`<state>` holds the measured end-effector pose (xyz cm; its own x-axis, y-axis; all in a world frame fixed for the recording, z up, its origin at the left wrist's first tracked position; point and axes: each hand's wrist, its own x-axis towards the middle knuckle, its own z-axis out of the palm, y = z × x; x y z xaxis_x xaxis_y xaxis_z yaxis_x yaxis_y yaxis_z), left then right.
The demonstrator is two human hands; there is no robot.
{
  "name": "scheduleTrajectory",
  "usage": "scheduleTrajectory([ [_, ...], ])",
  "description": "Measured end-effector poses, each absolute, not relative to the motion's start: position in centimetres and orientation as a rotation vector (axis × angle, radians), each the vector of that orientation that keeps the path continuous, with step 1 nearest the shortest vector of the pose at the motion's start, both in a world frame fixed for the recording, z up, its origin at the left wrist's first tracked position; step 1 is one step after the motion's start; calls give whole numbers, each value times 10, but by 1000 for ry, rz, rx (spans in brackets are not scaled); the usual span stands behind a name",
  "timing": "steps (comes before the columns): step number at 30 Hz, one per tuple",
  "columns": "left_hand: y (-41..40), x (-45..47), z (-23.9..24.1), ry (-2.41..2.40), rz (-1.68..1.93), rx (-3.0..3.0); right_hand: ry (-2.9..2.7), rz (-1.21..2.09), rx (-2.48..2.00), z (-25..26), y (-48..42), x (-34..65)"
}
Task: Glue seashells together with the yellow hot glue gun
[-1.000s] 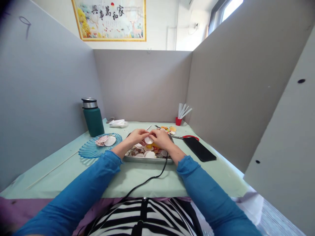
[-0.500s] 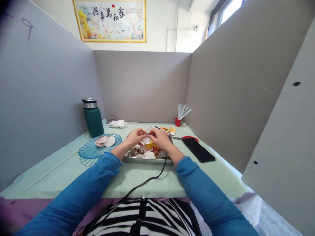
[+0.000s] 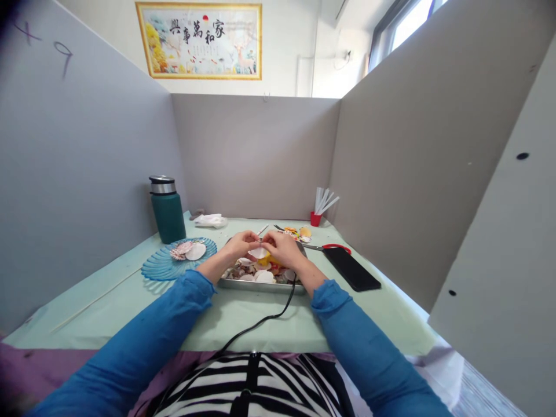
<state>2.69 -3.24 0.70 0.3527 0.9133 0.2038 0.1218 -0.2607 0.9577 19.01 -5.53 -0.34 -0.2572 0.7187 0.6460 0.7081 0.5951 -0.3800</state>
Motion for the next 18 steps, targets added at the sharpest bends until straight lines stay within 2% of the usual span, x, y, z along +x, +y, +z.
scheduleTrajectory([
  [18,-40,28,12,1031,945,1671,-2033,18,-1124,-5,-54,191],
])
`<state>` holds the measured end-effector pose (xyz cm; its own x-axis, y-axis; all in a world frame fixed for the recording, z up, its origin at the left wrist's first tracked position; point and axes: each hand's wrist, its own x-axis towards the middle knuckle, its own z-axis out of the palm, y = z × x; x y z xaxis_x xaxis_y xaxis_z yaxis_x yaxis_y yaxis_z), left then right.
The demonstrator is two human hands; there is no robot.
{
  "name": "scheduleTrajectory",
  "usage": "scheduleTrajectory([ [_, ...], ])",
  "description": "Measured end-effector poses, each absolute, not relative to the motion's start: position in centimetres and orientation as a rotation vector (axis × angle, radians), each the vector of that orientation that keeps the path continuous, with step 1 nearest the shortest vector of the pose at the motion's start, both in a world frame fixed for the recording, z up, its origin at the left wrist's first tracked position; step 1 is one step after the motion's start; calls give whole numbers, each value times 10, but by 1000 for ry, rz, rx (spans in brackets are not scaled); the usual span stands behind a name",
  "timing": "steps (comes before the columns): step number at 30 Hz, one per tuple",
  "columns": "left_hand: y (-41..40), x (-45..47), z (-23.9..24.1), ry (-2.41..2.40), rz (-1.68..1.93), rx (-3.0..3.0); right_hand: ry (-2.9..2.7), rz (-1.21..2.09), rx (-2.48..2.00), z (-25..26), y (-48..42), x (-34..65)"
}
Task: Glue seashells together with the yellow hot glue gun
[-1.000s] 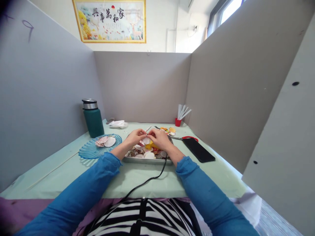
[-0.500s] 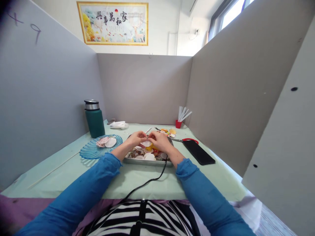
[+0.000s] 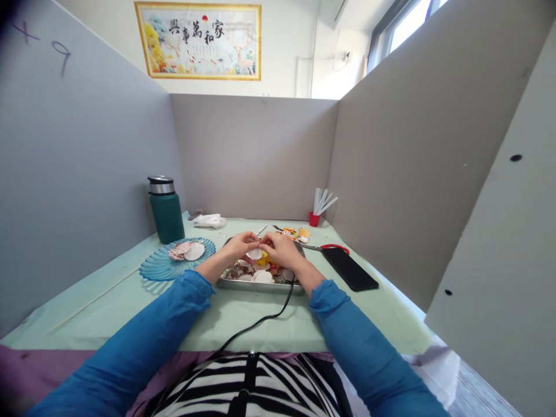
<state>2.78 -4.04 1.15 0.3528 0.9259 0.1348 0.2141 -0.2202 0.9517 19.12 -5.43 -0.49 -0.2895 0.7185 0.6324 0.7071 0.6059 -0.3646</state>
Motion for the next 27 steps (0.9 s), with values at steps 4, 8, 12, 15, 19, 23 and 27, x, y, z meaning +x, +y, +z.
scheduleTrajectory([
  [4,-40,28,10,1013,971,1670,-2041,17,-1113,-6,-54,192],
  [8,-38,29,10,1021,973,1659,-2038,24,-1113,-6,-53,192],
  [12,-38,29,10,1036,975,1691,-2030,29,-1104,-5,-54,192],
  [15,-37,28,10,1041,965,1737,-2018,27,-1091,-4,-55,192],
  [19,-36,27,9,1083,925,1806,-2024,15,-1070,-5,-54,192],
  [23,-33,25,9,1124,864,1860,-2034,12,-1067,-6,-53,193],
  [27,-30,24,8,1111,819,1884,-2033,29,-1072,-6,-54,192],
])
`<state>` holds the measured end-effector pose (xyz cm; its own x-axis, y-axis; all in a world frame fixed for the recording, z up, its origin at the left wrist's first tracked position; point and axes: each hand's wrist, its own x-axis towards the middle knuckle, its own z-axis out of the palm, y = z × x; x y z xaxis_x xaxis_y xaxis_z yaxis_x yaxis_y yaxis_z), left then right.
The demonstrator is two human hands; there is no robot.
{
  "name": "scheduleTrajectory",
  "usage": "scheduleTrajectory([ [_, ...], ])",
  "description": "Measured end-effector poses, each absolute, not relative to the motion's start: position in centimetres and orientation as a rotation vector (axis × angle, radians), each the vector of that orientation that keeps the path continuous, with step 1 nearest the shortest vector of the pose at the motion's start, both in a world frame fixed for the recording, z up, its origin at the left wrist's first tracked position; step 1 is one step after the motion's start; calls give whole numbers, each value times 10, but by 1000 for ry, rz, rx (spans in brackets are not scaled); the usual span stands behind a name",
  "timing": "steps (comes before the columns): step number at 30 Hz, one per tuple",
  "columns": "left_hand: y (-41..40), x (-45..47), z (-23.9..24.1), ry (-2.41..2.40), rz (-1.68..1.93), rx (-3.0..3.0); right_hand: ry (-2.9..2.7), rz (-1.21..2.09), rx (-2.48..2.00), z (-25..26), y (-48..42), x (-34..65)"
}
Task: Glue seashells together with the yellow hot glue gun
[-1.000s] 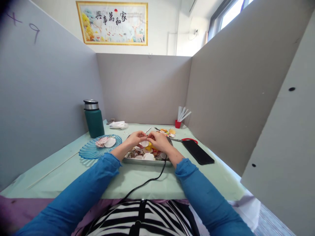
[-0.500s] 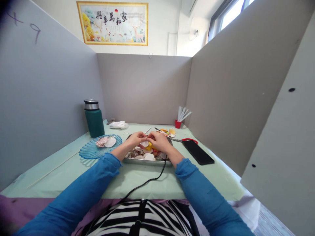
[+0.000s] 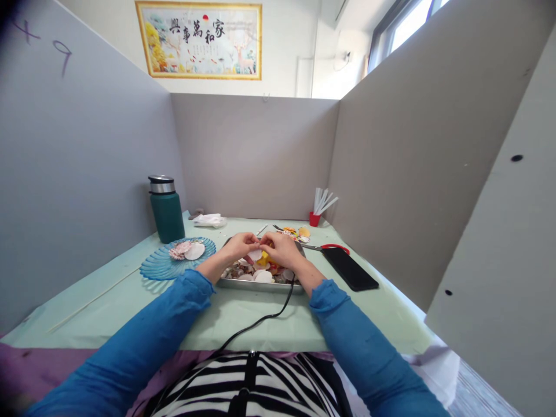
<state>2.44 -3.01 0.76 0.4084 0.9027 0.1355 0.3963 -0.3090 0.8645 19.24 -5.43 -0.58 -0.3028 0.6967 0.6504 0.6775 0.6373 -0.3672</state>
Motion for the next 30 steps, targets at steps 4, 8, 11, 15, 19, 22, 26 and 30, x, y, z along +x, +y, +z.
scheduleTrajectory([
  [4,-29,24,7,1123,835,1915,-2021,32,-1102,-6,-55,192],
  [8,-29,25,6,1134,831,1961,-2023,35,-1117,-5,-54,191],
  [11,-31,25,6,1149,831,1964,-2036,39,-1122,-5,-54,191],
  [15,-32,25,7,1156,838,1969,-2042,49,-1123,-5,-54,192],
  [19,-31,24,8,1152,854,1999,-2035,51,-1136,-6,-53,192],
  [22,-31,23,8,1148,873,1994,-2030,35,-1153,-6,-54,192],
  [26,-30,23,7,1130,889,1999,-2030,15,-1157,-6,-54,192],
  [30,-29,24,7,1132,920,2004,-2031,-7,-1143,-4,-55,192],
])
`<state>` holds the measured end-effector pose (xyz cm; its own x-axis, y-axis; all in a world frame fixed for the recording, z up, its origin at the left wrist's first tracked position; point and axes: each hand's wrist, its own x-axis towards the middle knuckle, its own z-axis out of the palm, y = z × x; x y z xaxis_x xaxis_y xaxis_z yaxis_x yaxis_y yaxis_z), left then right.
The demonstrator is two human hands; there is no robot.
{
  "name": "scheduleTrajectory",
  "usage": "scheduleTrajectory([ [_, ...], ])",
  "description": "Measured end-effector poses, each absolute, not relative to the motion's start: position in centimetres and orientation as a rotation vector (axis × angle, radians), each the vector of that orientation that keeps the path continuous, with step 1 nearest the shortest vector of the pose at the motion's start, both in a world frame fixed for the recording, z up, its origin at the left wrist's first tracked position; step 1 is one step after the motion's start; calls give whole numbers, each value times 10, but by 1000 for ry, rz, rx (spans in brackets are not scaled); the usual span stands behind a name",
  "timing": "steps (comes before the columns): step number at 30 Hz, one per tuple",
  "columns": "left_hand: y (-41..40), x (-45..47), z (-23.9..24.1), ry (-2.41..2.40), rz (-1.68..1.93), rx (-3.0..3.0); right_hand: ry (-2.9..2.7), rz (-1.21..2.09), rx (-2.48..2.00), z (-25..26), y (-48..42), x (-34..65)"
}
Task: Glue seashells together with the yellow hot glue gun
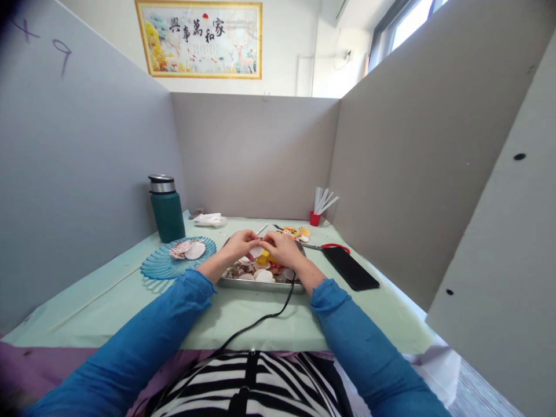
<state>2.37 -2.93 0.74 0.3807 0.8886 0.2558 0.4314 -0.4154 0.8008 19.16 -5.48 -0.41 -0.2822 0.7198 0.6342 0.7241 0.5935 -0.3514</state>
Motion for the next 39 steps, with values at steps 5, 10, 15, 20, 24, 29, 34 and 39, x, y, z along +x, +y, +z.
scheduleTrajectory([
  [5,-32,25,9,1119,951,1990,-2022,-19,-1156,-2,-56,191],
  [10,-38,27,12,1141,958,2018,-2020,-17,-1165,-2,-57,191],
  [15,-43,27,14,1190,944,2052,-2025,0,-1149,-3,-55,191],
  [20,-42,26,13,1210,929,2125,-2038,-10,-1145,-3,-55,191],
  [24,-42,26,13,1233,929,2127,-2044,6,-1150,-3,-56,190],
  [29,-41,26,12,1246,945,2088,-2086,91,-1105,-4,-55,191],
  [34,-42,26,12,1231,931,2097,-2057,37,-1134,-6,-53,192],
  [39,-42,25,13,1219,924,2138,-2050,-6,-1152,-6,-54,191],
])
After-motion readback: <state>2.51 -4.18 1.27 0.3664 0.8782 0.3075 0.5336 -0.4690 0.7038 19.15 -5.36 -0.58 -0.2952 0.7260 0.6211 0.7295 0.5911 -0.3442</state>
